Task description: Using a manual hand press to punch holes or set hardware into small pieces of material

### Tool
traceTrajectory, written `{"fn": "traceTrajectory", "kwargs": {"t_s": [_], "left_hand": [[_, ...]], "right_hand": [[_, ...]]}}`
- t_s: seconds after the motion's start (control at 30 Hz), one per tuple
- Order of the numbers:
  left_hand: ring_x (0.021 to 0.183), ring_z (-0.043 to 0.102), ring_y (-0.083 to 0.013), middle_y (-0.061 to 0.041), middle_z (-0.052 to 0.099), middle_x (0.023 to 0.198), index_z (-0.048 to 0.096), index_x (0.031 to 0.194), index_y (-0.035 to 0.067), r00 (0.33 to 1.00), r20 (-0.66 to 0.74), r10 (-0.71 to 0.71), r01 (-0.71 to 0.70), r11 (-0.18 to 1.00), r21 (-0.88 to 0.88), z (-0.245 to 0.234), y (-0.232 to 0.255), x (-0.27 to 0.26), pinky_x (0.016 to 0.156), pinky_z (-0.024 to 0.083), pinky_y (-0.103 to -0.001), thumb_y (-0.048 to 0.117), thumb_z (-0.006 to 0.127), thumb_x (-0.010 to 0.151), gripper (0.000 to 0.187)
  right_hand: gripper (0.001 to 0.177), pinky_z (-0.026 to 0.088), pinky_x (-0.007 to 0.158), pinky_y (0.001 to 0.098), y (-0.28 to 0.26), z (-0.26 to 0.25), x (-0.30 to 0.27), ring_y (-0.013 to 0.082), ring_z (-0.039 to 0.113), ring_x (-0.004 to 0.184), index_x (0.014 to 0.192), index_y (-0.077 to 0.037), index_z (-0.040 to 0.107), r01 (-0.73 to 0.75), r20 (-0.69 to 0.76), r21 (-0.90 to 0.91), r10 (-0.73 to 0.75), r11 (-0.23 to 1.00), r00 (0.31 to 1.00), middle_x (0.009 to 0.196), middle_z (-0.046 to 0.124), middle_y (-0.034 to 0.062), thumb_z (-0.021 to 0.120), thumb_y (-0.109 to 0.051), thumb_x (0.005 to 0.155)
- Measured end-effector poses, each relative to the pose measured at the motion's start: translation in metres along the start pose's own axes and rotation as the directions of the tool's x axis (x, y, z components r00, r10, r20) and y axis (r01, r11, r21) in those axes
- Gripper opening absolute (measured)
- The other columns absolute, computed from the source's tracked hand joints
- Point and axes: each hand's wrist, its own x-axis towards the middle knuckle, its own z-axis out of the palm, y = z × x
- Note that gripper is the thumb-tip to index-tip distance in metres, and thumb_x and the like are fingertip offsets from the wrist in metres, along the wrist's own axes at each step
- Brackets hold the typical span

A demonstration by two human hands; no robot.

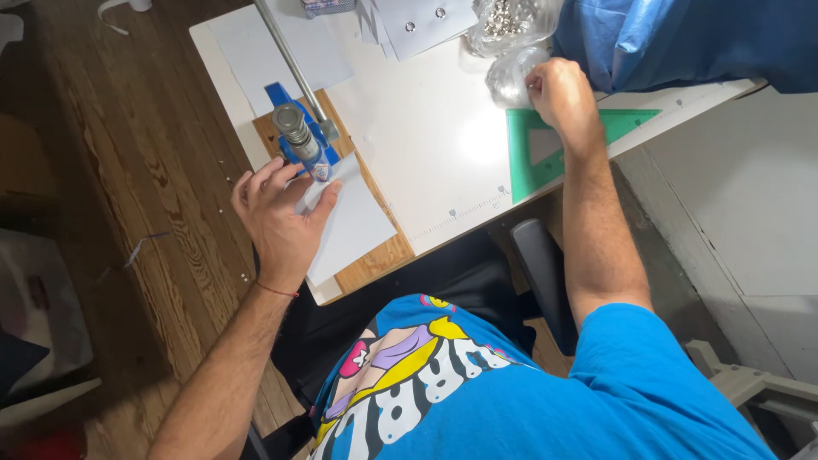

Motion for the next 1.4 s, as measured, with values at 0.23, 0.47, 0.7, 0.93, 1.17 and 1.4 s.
{"fn": "traceTrajectory", "kwargs": {"t_s": [0.23, 0.47, 0.7, 0.93, 1.17, 1.4], "left_hand": [[0.118, 0.063, -0.0231, 0.003, 0.075, 0.11, 0.08, 0.09, 0.012, 0.999, 0.018, -0.049, 0.049, 0.998, -0.027, -0.001, 0.004, 0.0, 0.11, 0.034, -0.05, 0.037, 0.088, 0.092, 0.026], [0.113, 0.064, -0.0188, 0.01, 0.072, 0.112, 0.082, 0.09, 0.015, 0.997, -0.07, -0.038, 0.036, 0.999, -0.025, 0.005, 0.002, 0.001, 0.107, 0.035, -0.043, 0.034, 0.092, 0.088, 0.021], [0.115, 0.06, -0.0198, 0.01, 0.072, 0.113, 0.08, 0.096, 0.016, 0.996, 0.004, -0.086, 0.086, 0.995, -0.056, 0.007, -0.001, -0.001, 0.107, 0.034, -0.047, 0.046, 0.085, 0.087, 0.033], [0.115, 0.062, -0.0228, 0.009, 0.073, 0.112, 0.079, 0.096, 0.015, 0.993, 0.026, -0.118, 0.12, 0.988, -0.099, 0.007, 0.001, 0.0, 0.106, 0.034, -0.049, 0.045, 0.085, 0.087, 0.032], [0.115, 0.061, -0.023, 0.01, 0.073, 0.11, 0.081, 0.097, 0.016, 0.996, 0.03, -0.088, 0.089, 0.996, -0.017, 0.009, -0.002, 0.001, 0.106, 0.033, -0.051, 0.055, 0.082, 0.087, 0.039], [0.112, 0.063, -0.021, 0.011, 0.075, 0.109, 0.081, 0.101, 0.018, 0.993, 0.053, -0.109, 0.111, 0.993, -0.03, 0.012, -0.004, 0.0, 0.108, 0.032, -0.049, 0.057, 0.085, 0.084, 0.042]], "right_hand": [[0.015, 0.057, 0.072, 0.0368, 0.001, -0.01, -0.003, 0.0211, 0.072, 0.078, 0.093, -0.006, 0.079, -0.16, 0.049, 0.096, 0.156, 0.982, 0.987, 0.085, 0.077, 0.0073, 0.077, 0.003, 0.081], [0.015, 0.053, 0.073, 0.0332, 0.016, -0.029, -0.007, 0.0194, 0.075, 0.082, 0.102, -0.006, 0.085, 0.129, -0.173, -0.028, -0.132, 0.991, 0.976, 0.094, 0.08, 0.0076, 0.078, -0.009, 0.089], [0.025, 0.062, 0.066, 0.0335, -0.111, -0.092, -0.025, 0.0251, 0.075, 0.086, 0.116, 0.01, 0.088, 0.486, -0.357, 0.173, -0.406, 0.857, 0.842, 0.106, 0.081, 0.0207, 0.07, 0.023, 0.104], [0.012, 0.061, 0.074, 0.0297, -0.276, -0.027, -0.059, 0.0249, 0.067, 0.092, 0.107, 0.008, 0.077, 0.535, -0.329, 0.667, -0.441, 0.518, 0.835, 0.106, 0.074, 0.0214, 0.083, 0.012, 0.096], [0.016, 0.048, 0.087, 0.0368, -0.287, -0.004, -0.054, 0.0253, 0.059, 0.1, 0.105, -0.007, 0.079, 0.598, -0.363, 0.636, -0.495, 0.487, 0.789, 0.105, 0.068, 0.008, 0.089, -0.002, 0.094], [0.006, 0.048, 0.087, 0.0385, -0.286, 0.001, -0.051, 0.0288, 0.058, 0.103, 0.107, -0.002, 0.078, 0.584, -0.312, 0.654, -0.531, 0.481, 0.788, 0.106, 0.062, 0.0114, 0.079, 0.0, 0.102]]}}
